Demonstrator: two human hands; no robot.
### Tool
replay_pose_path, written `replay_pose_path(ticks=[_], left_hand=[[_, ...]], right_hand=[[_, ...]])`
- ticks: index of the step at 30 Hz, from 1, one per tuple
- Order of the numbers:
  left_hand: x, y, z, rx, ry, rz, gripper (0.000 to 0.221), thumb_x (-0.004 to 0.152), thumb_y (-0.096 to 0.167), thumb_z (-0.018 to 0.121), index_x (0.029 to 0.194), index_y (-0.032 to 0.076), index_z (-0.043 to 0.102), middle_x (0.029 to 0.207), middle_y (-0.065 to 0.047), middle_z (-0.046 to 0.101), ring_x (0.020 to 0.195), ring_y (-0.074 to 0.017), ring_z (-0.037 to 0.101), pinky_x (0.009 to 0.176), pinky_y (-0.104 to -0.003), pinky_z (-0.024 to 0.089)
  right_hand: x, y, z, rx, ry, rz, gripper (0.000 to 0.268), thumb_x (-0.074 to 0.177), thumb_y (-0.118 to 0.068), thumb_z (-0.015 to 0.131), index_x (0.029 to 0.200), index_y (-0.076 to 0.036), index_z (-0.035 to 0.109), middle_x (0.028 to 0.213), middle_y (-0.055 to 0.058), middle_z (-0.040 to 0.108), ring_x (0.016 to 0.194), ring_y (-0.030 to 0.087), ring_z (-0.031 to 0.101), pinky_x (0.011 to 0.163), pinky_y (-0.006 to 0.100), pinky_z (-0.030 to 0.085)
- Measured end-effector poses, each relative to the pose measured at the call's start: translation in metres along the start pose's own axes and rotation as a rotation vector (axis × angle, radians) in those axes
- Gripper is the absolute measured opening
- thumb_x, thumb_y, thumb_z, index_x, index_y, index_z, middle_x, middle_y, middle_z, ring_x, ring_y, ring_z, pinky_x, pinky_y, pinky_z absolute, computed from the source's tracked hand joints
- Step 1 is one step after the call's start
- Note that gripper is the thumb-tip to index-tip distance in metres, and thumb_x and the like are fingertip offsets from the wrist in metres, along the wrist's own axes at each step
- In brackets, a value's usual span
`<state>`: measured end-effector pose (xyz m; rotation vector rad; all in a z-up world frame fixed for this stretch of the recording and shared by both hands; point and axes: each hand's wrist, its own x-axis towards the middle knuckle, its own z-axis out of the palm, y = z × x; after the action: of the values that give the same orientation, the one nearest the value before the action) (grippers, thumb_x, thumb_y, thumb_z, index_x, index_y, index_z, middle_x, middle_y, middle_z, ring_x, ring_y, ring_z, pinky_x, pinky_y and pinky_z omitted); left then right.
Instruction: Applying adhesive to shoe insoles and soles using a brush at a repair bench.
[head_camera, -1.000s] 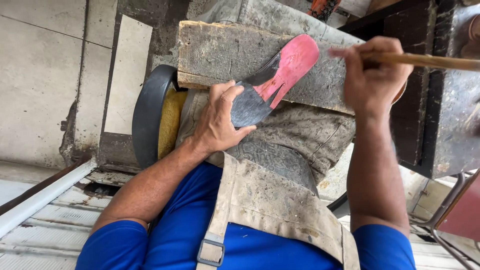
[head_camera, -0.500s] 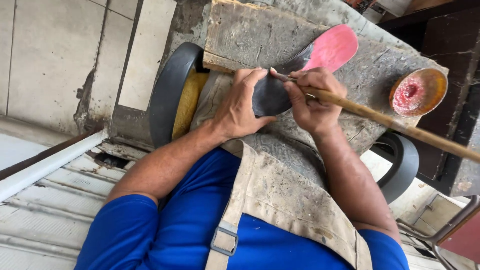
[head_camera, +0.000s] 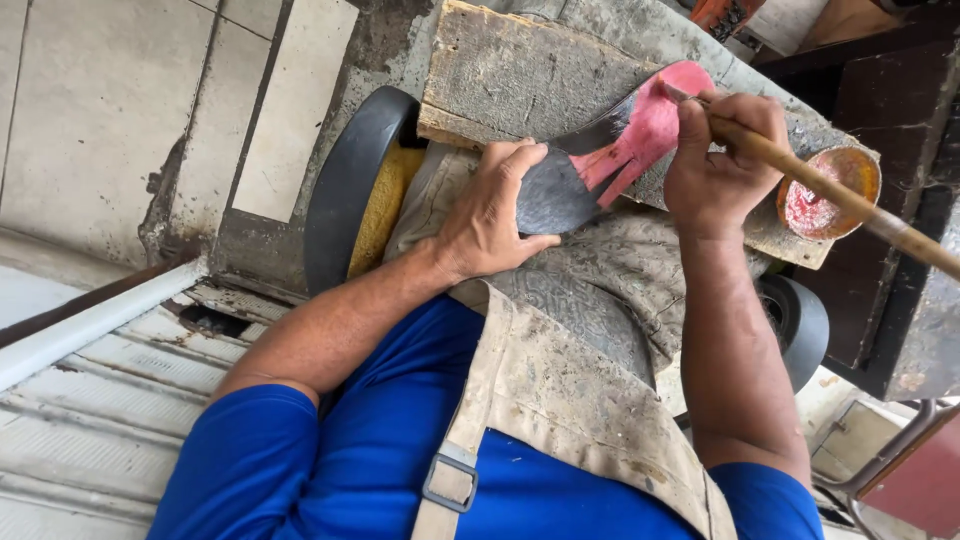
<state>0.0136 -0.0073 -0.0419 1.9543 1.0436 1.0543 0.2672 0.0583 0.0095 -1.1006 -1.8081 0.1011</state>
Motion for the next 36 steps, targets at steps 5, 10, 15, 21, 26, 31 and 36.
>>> replay_pose_path(ticks=[5,10,15,21,26,31,36], left_hand=[[-0.002,-0.005,0.003,0.027,-0.009,-0.015,0.127,0.062,0.029,0.111,0.152,0.003,0.026,0.139,-0.027,0.044,0.131,-0.0429,0.053,0.112,-0.052,0.052],[0.005,0.003,-0.002,0.022,0.017,0.048,0.124,0.059,0.022,0.113,0.148,-0.002,0.029,0.137,-0.027,0.046,0.129,-0.0412,0.052,0.116,-0.049,0.049],[0.003,0.000,-0.001,0.006,-0.003,0.008,0.114,0.068,0.023,0.107,0.148,-0.002,0.031,0.138,-0.027,0.045,0.132,-0.0429,0.051,0.116,-0.050,0.047],[0.008,0.005,0.000,0.081,0.003,0.016,0.124,0.058,0.028,0.111,0.147,0.000,0.028,0.137,-0.029,0.045,0.130,-0.0423,0.052,0.114,-0.050,0.050],[0.004,0.001,-0.001,0.038,-0.018,0.040,0.118,0.064,0.022,0.110,0.147,-0.002,0.030,0.138,-0.029,0.043,0.131,-0.0449,0.050,0.115,-0.053,0.048],[0.012,0.005,-0.001,0.054,0.003,0.021,0.121,0.059,0.023,0.111,0.146,-0.001,0.031,0.137,-0.030,0.045,0.130,-0.0432,0.051,0.115,-0.051,0.048],[0.007,0.010,-0.002,-0.022,-0.017,-0.108,0.104,0.067,0.022,0.101,0.149,0.008,0.039,0.139,-0.024,0.045,0.134,-0.0480,0.054,0.113,-0.053,0.045]], right_hand=[[0.001,-0.033,-0.001,0.110,-0.207,0.022,0.016,0.095,0.007,0.080,0.092,0.002,0.065,0.082,0.016,0.069,0.069,0.026,0.065,0.060,0.042,0.050],[0.021,0.006,-0.014,0.124,-0.104,0.080,0.019,0.102,0.011,0.077,0.101,0.005,0.059,0.091,0.021,0.064,0.076,0.030,0.064,0.063,0.040,0.051],[0.018,-0.025,-0.005,0.228,-0.273,0.078,0.018,0.100,-0.002,0.078,0.094,0.001,0.062,0.090,0.020,0.070,0.079,0.032,0.071,0.069,0.041,0.054],[0.047,0.035,-0.031,-0.170,-0.082,0.090,0.028,0.101,0.001,0.093,0.099,0.000,0.065,0.094,0.013,0.067,0.077,0.026,0.066,0.065,0.040,0.054],[0.030,0.023,-0.035,0.180,-0.202,0.236,0.023,0.105,0.003,0.081,0.107,0.003,0.058,0.089,0.018,0.068,0.070,0.023,0.063,0.058,0.038,0.049],[0.039,0.025,-0.050,0.213,-0.073,0.280,0.023,0.095,0.021,0.070,0.104,0.001,0.061,0.097,0.018,0.066,0.090,0.030,0.067,0.074,0.039,0.058],[-0.006,-0.003,-0.053,0.499,-0.323,0.396,0.023,0.088,0.023,0.075,0.093,0.005,0.064,0.087,0.023,0.068,0.074,0.031,0.066,0.061,0.037,0.052]])
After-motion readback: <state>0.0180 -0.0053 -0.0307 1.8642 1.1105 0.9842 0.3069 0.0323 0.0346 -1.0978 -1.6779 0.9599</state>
